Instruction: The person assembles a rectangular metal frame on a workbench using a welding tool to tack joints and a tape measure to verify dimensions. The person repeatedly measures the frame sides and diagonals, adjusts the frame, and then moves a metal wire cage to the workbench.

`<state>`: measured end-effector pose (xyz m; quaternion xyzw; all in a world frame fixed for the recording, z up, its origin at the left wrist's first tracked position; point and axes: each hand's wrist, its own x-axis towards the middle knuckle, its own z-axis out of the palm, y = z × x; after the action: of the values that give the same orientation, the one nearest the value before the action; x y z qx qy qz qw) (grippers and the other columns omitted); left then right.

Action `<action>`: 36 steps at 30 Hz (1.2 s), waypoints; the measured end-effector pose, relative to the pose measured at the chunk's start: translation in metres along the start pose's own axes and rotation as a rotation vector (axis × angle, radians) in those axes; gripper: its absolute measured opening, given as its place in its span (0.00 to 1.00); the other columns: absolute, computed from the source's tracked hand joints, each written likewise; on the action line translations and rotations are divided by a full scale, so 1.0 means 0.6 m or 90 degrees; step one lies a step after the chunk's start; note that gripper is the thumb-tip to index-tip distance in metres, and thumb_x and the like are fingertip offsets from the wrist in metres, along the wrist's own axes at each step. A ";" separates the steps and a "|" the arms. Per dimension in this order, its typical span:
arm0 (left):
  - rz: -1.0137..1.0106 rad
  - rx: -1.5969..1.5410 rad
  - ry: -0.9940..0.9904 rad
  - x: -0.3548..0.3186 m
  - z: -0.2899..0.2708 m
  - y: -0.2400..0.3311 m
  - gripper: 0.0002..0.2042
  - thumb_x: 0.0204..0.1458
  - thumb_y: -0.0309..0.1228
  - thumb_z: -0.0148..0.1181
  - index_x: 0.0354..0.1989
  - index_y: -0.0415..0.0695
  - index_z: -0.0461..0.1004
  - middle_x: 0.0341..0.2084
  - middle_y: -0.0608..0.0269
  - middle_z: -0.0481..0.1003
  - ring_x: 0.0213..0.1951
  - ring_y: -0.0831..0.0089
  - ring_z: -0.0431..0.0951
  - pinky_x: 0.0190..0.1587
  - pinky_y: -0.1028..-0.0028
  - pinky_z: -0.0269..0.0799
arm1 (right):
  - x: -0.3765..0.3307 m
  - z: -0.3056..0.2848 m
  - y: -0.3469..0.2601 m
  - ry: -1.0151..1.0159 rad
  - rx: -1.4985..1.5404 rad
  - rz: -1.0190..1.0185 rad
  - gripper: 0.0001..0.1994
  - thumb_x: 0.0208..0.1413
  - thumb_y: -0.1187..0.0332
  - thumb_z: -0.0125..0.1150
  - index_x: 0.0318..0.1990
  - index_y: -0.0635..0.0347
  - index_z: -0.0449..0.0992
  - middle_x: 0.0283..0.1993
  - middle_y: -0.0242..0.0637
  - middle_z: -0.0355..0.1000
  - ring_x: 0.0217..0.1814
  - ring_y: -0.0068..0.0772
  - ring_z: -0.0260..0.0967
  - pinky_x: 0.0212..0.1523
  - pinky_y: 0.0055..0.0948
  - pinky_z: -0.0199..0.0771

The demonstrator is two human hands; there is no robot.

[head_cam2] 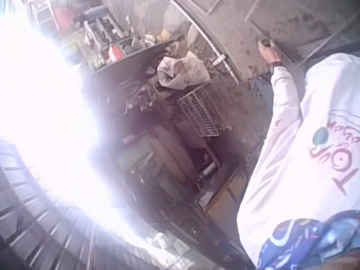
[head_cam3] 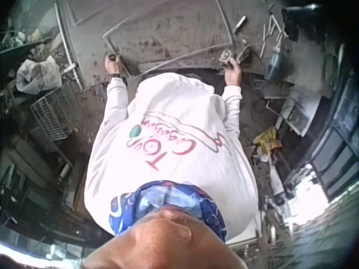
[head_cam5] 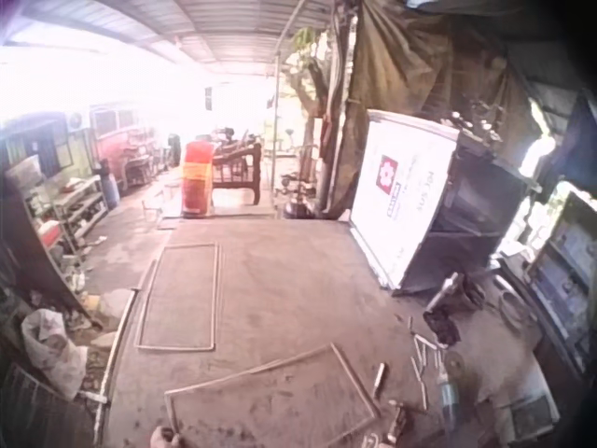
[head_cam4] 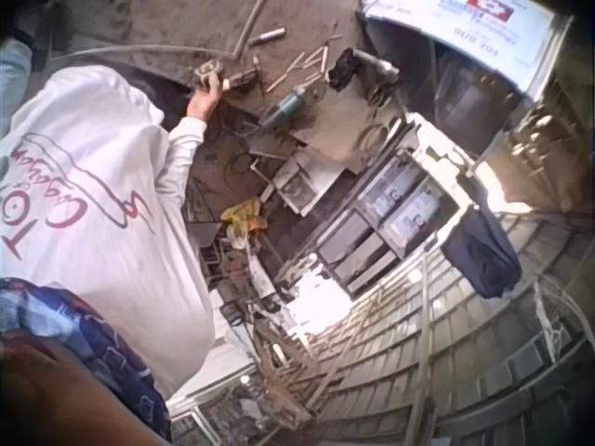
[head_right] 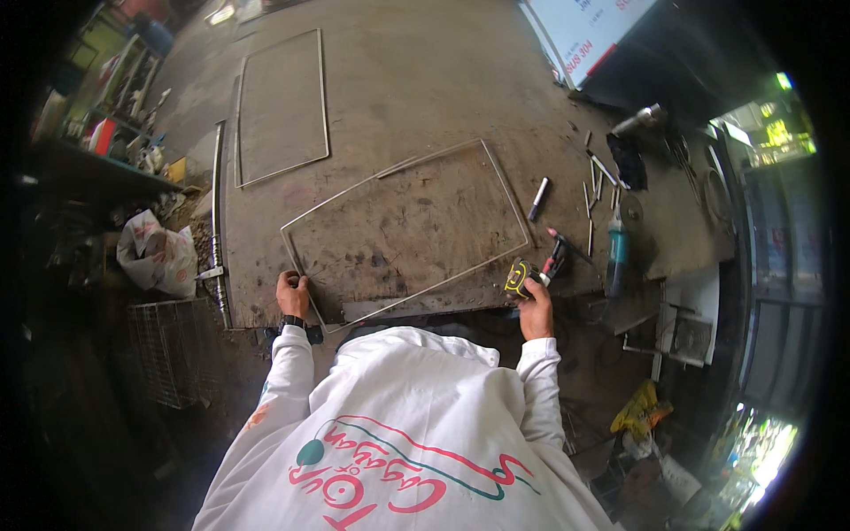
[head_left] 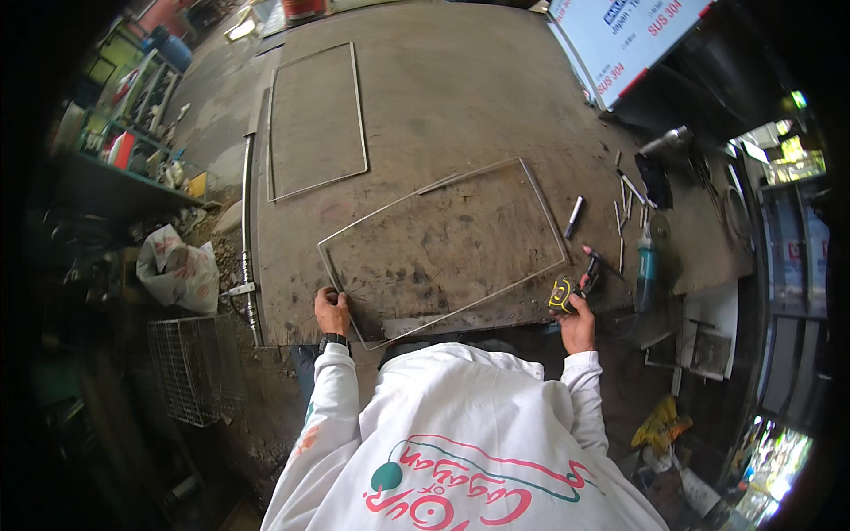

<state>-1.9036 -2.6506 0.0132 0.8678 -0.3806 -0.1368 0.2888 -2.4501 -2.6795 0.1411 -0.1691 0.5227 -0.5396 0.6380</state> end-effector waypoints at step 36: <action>-0.080 -0.386 -0.096 0.156 -0.056 -0.105 0.20 0.67 0.38 0.64 0.60 0.39 0.79 0.43 0.59 0.81 0.45 0.67 0.82 0.49 0.68 0.77 | -0.131 0.031 0.089 -0.002 0.155 0.162 0.30 0.68 0.45 0.51 0.64 0.60 0.73 0.56 0.47 0.78 0.58 0.47 0.77 0.54 0.45 0.78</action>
<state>-1.7890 -2.6721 0.0001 0.7512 -0.2885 -0.3257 0.4964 -2.3969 -2.5985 0.1450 -0.0240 0.4697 -0.5134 0.7178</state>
